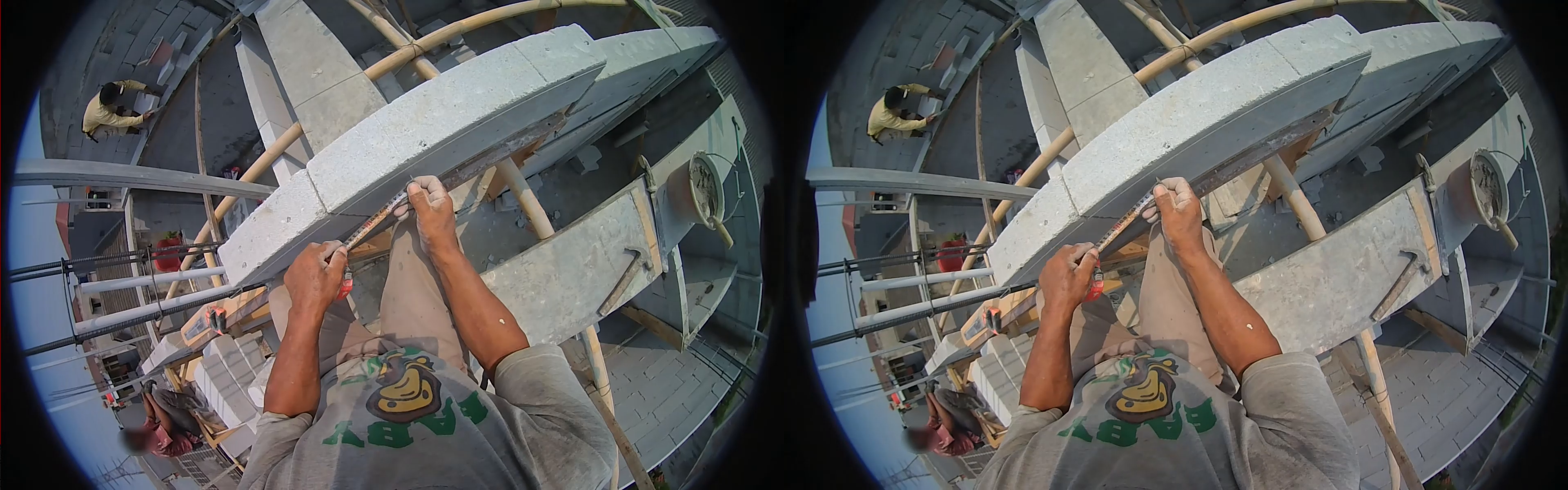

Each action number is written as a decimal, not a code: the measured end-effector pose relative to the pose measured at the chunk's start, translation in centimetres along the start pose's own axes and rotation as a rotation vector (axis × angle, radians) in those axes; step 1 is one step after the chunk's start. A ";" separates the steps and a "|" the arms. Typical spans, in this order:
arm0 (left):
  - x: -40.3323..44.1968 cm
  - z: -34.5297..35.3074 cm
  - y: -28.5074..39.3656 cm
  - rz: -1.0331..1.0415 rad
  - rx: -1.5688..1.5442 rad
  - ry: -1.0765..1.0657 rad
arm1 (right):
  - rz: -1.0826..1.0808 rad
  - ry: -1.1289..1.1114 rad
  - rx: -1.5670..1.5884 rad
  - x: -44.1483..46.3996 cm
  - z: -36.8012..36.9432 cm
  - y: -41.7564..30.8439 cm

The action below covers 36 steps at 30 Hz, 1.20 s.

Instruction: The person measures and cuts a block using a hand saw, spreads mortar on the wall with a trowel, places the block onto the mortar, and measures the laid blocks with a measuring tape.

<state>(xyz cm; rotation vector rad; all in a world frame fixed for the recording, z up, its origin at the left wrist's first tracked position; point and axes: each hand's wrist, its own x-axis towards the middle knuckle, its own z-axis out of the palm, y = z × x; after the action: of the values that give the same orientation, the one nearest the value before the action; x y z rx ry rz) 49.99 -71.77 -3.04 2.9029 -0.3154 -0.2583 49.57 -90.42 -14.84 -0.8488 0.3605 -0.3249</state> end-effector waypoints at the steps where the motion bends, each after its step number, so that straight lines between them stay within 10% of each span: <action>1: -0.1 0.5 -0.2 0.003 0.009 -0.005 | 0.011 0.001 -0.011 0.0 -0.2 0.5; 36: 1.0 1.4 -0.8 -0.035 -0.006 -0.022 | -0.003 -0.024 0.078 1.5 0.5 0.5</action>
<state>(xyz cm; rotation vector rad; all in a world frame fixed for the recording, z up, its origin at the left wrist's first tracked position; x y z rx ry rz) 50.88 -71.48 -4.71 2.9036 -0.2668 -0.2960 51.15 -90.44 -15.19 -0.7764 0.3224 -0.3290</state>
